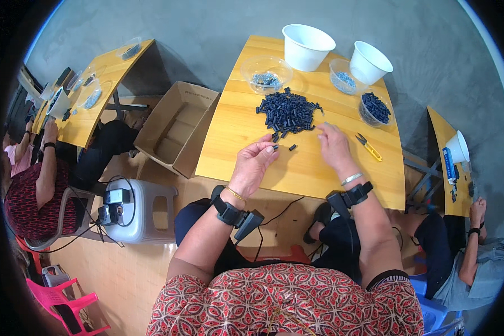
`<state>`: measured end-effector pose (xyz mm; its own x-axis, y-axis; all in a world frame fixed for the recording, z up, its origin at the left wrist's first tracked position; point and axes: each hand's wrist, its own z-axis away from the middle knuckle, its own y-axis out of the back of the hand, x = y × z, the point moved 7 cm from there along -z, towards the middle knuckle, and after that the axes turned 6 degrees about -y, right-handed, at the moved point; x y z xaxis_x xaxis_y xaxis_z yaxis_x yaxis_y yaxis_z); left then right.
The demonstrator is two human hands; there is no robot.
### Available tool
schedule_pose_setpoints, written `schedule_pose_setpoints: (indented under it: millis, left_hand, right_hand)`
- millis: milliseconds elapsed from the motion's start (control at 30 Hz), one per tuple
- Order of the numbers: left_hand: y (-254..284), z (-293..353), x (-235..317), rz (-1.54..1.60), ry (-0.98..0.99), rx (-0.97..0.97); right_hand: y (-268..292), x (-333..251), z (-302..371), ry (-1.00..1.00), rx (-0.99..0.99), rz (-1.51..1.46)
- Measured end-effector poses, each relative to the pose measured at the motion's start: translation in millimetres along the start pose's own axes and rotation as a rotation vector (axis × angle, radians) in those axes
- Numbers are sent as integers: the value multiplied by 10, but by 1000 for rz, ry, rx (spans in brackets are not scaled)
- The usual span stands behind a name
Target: Assembling small blue plastic components with metal pins or clips.
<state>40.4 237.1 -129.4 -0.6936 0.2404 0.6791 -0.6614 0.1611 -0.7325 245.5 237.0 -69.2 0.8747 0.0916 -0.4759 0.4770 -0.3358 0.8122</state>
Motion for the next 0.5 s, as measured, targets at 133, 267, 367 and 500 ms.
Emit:
schedule_pose_setpoints:
  millis: [133, 267, 367, 500]
  left_hand:
    - [15, -37, -11, -19, 33, -23]
    - [-16, -17, 2, -7, 12, -61]
    - [-33, -21, -9, -27, -20, -80]
    - [-59, -3, 38, -98, -99, -74]
  right_hand:
    - [-34, -36, -133, 49, -41, 70]
    - [-104, -87, -151, 48, -91, 84]
    - [-144, -75, -158, 79, -86, 117]
    - [-91, -42, -86, 42, -61, 92]
